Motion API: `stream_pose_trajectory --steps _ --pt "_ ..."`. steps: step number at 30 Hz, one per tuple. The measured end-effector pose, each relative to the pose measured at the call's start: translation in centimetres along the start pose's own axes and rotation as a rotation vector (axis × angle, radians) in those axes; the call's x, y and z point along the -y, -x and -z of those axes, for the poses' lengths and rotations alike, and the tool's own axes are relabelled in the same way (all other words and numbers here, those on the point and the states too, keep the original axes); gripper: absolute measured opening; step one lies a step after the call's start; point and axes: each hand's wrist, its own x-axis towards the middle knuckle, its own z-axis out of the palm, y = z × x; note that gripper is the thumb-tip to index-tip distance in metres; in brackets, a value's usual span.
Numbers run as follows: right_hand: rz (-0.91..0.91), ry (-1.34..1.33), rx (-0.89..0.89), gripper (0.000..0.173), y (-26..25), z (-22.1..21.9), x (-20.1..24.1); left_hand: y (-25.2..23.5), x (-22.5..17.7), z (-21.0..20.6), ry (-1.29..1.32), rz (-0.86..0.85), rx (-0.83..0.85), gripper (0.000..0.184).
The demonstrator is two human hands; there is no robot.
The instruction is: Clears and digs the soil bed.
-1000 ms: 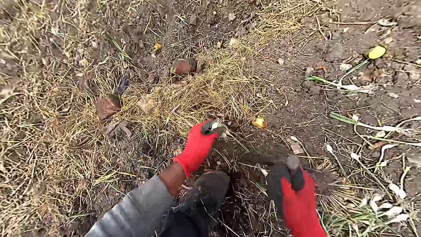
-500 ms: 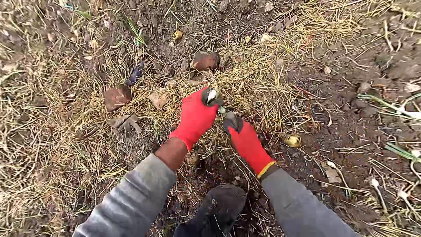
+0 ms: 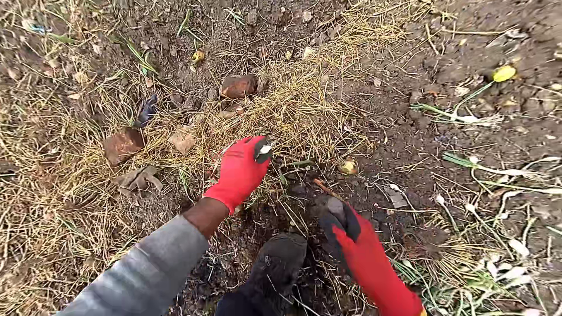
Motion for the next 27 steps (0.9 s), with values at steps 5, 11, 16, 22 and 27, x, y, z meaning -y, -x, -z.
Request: stream_pose_trajectory --steps 5,11,16,22,27 --pt "0.234 -0.446 -0.019 0.018 1.0 7.5 7.4 -2.9 -3.1 -6.6 -0.173 -0.001 0.369 0.032" --pt "0.626 -0.311 -0.017 0.023 -1.7 7.9 13.0 -1.0 -1.2 1.1 0.351 0.122 0.036 0.015" --pt "0.006 -0.009 -0.108 0.046 -7.0 -6.2 0.3 -0.8 -3.2 3.7 0.336 0.029 -0.034 0.011" --pt "0.098 -0.307 -0.259 0.045 3.5 1.4 2.0 2.8 -1.4 -8.2 -0.091 -0.085 0.526 0.029" --pt "-0.055 -0.008 -0.067 0.053 2.6 -1.7 -3.2 1.0 -2.2 0.5 -0.081 -0.063 0.223 0.044"
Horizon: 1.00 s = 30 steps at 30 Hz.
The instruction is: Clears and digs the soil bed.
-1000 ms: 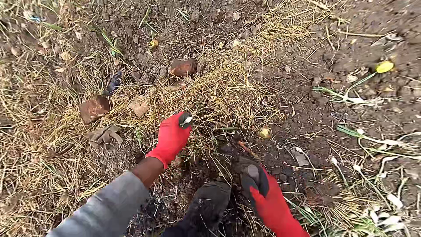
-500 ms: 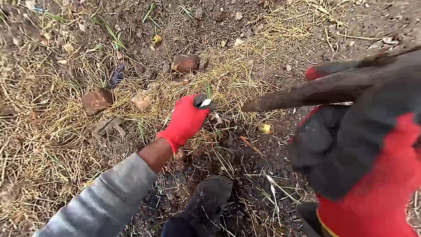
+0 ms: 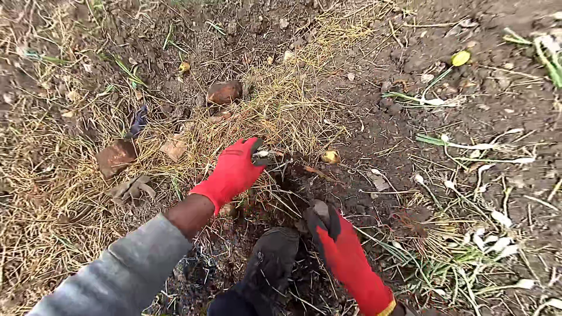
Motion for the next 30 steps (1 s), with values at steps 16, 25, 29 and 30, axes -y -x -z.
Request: stream_pose_trajectory --steps 16,25,29,30 --pt "-0.058 -0.142 -0.147 0.046 -1.6 -1.3 -2.4 2.6 -10.1 -5.1 -0.408 -0.195 0.199 0.022" --pt "0.102 -0.364 -0.253 0.062 11.1 -0.1 -9.3 3.5 -10.1 -8.4 -0.497 -0.411 0.196 0.037" --pt "-0.083 -0.495 -0.237 0.044 11.5 4.6 -6.9 4.4 -15.6 -12.6 -0.372 -0.513 0.330 0.044" --pt "-0.044 -0.599 -0.248 0.034 12.6 7.3 -5.6 4.6 -16.7 -14.7 -0.350 -0.511 0.415 0.046"
